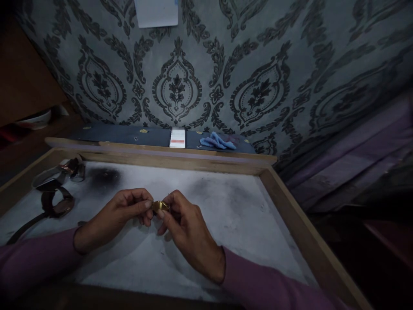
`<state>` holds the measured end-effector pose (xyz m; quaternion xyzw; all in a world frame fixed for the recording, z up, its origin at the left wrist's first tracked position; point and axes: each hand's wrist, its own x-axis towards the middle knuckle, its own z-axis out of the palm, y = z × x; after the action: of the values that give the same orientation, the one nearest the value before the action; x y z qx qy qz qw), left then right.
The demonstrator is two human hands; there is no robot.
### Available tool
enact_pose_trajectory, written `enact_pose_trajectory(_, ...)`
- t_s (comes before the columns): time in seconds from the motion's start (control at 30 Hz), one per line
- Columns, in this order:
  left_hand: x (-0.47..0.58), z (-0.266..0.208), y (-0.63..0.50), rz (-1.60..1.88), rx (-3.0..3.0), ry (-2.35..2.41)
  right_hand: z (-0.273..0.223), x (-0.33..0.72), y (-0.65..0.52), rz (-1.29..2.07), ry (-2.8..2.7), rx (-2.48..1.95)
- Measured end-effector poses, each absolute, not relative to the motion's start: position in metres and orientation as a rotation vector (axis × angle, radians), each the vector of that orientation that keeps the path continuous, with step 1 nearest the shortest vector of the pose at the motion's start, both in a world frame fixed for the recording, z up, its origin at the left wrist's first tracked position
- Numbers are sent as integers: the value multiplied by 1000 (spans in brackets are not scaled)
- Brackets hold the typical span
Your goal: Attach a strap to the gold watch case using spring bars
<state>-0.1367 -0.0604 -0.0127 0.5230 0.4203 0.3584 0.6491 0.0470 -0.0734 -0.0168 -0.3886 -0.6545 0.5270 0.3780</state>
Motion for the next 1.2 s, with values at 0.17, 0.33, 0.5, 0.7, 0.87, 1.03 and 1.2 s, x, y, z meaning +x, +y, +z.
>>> enact_pose_trajectory(0.17, -136, -12, -60, 822, 1165, 959, -20, 47, -73, 1398, -1645, -1006)
enact_pose_trajectory(0.33, -136, -12, -60, 828, 1158, 964, -18, 46, -73, 1479, -1576, -1002)
enact_pose_trajectory(0.5, -136, -13, -60, 836, 1167, 961, -20, 45, -72, 1546, -1510, -990)
enact_pose_trajectory(0.7, -136, -14, -58, 835, 1141, 965, -24, 45, -71, 1598, -1462, -985)
enact_pose_trajectory(0.87, -136, -13, -58, 835, 1099, 955, -22, 45, -70, 1608, -1450, -974)
enact_pose_trajectory(1.03, -136, -12, -58, 827, 1058, 944, -23, 44, -70, 1640, -1423, -974)
enact_pose_trajectory(1.2, -136, -12, -58, 829, 1049, 949, -24, 45, -69, 1672, -1397, -966)
